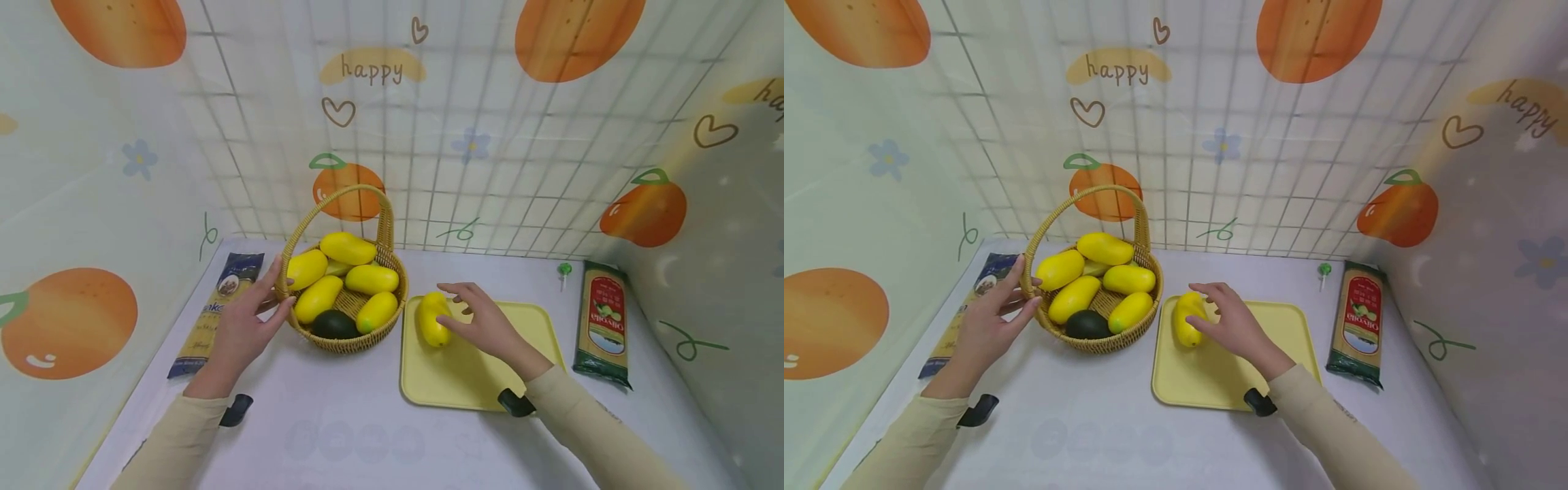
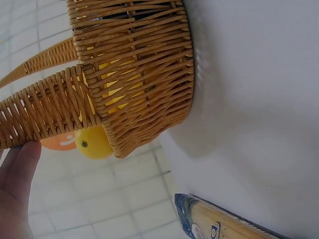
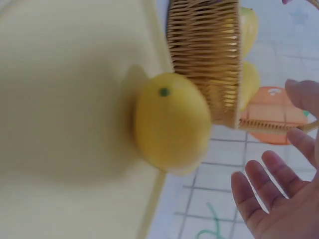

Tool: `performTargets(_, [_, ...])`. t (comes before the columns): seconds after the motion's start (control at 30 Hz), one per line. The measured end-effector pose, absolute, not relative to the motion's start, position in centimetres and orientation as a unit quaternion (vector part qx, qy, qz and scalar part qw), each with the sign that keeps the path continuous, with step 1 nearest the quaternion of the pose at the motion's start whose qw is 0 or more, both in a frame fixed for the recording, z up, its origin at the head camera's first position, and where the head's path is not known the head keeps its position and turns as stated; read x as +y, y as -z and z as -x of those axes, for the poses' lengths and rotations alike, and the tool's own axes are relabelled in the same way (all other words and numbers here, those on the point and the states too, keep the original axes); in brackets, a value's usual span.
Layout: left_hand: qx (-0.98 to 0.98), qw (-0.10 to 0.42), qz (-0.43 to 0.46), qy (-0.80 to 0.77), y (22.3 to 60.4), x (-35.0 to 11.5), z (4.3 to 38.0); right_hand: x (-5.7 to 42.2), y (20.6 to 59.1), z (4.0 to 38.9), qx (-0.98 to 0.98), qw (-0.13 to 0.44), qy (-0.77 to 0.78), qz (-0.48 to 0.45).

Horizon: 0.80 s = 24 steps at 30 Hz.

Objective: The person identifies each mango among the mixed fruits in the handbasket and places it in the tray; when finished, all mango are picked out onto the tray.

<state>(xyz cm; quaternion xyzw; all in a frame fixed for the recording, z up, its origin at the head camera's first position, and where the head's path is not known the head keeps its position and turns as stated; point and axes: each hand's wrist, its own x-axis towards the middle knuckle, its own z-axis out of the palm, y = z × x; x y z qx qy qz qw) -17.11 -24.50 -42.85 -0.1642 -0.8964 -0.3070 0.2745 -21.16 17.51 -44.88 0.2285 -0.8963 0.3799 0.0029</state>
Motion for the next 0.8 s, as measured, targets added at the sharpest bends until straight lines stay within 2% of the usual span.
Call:
performTargets(0.43, [-0.901, 0.262, 0.156, 0.309, 43.0, -24.7, 17.1, 11.2, 41.6, 23.8, -0.883, -0.046, -0.331, -0.33])
performTargets(0.63, [-0.896, 0.264, 0.163, 0.317, 43.0, -24.6, 17.2, 7.9, 41.7, 25.2, -0.881, -0.092, -0.272, -0.377])
performTargets(0.8, [-0.896, 0.268, 0.163, 0.316, 42.9, -24.6, 17.2, 6.2, 42.6, 26.1, -0.885, -0.117, -0.24, -0.382])
